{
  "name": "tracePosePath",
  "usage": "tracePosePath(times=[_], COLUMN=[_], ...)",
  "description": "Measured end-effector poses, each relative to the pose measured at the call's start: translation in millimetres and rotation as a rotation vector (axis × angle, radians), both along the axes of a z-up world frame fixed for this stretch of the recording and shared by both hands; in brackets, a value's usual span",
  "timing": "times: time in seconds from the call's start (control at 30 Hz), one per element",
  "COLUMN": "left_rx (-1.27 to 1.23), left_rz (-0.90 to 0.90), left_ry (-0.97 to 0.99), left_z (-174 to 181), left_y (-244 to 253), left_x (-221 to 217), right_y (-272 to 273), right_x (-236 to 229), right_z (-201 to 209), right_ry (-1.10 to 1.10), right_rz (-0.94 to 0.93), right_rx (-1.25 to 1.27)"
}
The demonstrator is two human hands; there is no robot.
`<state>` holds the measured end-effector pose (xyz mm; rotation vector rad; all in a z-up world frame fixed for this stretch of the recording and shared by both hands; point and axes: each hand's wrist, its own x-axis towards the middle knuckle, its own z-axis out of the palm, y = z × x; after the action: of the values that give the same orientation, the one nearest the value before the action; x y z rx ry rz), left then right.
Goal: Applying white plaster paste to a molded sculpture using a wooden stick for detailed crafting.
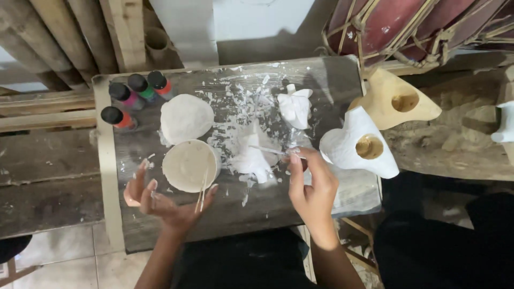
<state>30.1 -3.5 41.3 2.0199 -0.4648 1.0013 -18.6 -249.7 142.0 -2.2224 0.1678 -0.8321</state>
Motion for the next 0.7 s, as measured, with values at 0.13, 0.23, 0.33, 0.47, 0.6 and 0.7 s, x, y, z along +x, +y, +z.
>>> tracePosePath(times=[0.13,0.23,0.33,0.47,0.6,0.7], left_rx=[-0.023,0.137,0.149,0.147,0.151,0.132], left_rz=[-0.03,-0.009,-0.062,-0.035,-0.043,-0.042], left_ry=[0.001,0.044,0.055,0.082,0.048,0.077], left_z=[1,4,8,10,20,18], left_y=[4,12,12,15,16,17], left_x=[5,5,7,7,8,7], right_y=[-2,-1,-2,2,-1,-3], right_x=[2,-1,2,-3,-6,-5], right_z=[5,3,-2,-6,-11,-4], right_ry=[0.012,0.107,0.094,0.12,0.067,0.094], right_rz=[-0.034,-0.045,-0.07,-0.08,-0.048,-0.044], right_rx=[0.027,0.051,0.079,0.092,0.299,0.257])
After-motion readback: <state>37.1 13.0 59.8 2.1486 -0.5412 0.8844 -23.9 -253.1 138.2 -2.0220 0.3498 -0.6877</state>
